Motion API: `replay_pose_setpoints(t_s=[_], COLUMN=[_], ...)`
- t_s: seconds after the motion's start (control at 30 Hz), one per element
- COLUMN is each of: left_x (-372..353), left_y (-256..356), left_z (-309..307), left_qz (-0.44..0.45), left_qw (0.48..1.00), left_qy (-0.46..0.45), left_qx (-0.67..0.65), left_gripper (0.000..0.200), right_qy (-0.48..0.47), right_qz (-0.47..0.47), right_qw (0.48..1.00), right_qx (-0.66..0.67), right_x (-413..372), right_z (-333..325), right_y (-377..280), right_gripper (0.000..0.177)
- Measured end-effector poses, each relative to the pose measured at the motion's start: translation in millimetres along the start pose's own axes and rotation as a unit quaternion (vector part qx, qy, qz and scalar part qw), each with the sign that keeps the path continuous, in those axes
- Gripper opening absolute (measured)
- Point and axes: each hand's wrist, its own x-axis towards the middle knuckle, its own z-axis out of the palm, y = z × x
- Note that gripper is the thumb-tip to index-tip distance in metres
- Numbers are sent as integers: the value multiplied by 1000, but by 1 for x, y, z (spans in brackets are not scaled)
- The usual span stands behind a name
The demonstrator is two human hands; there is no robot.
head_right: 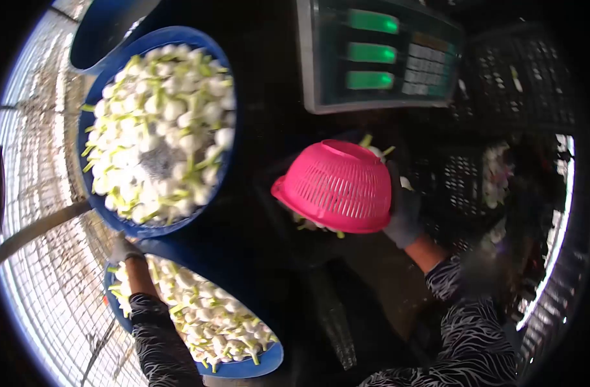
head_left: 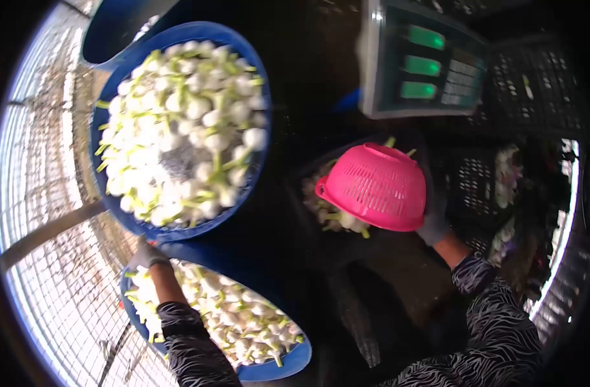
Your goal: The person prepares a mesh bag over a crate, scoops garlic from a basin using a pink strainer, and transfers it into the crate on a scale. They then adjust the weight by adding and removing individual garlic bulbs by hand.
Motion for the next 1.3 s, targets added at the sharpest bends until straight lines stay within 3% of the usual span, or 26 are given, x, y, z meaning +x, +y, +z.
replay_pose_setpoints(t_s=[0.07,0.1,0.13,0.2,0.27,0.33,0.37,0.43,0.53,0.63,0.67,0.73,0.83,0.93,0.97,1.03,1.1,1.3], left_x=[3,-11,-15,-9,8,-21,-36,-49,-55,-53,-53,-59,-56,-50,-47,-46,-29,-35], left_y=[-6,-3,-5,-15,-29,-13,0,12,17,16,14,19,16,7,4,0,-16,-6], left_z=[2,9,5,9,1,14,21,28,31,30,28,33,32,27,26,26,17,20], left_qz=[-8,29,27,61,82,145,127,113,115,128,142,127,128,110,100,93,85,89], left_qw=[999,998,998,992,994,982,983,979,968,971,965,973,973,978,980,986,986,991], left_qy=[-1,63,-15,107,78,113,123,147,183,174,172,170,162,155,150,135,134,102], left_qx=[-49,-11,-54,-4,-4,45,44,83,130,101,138,94,103,90,81,43,47,21], left_gripper=[32,26,22,13,17,28,45,51,47,52,54,55,65,71,73,74,72,52], right_qy=[4,-8,-22,-55,-157,-83,-138,-251,-304,-464,-430,-566,-545,-569,-595,-652,-616,-610], right_qz=[5,-30,-37,-23,0,-118,-105,-72,-40,15,41,-98,-111,-361,-145,-65,207,246], right_qw=[995,996,997,998,983,968,963,943,934,879,899,803,817,718,790,754,739,698], right_qx=[102,89,67,15,-97,-204,-205,-207,-181,-109,-73,-159,-151,-171,6,56,180,285], right_x=[28,51,79,139,209,258,274,288,267,245,231,224,202,198,194,198,195,197], right_z=[41,60,82,129,160,231,246,272,328,351,350,370,403,440,447,428,403,339], right_y=[-59,-82,-106,-152,-192,-183,-191,-209,-215,-226,-234,-240,-245,-238,-229,-234,-246,-230], right_gripper=[74,71,69,67,69,72,73,74,63,47,37,40,35,33,30,26,21,17])
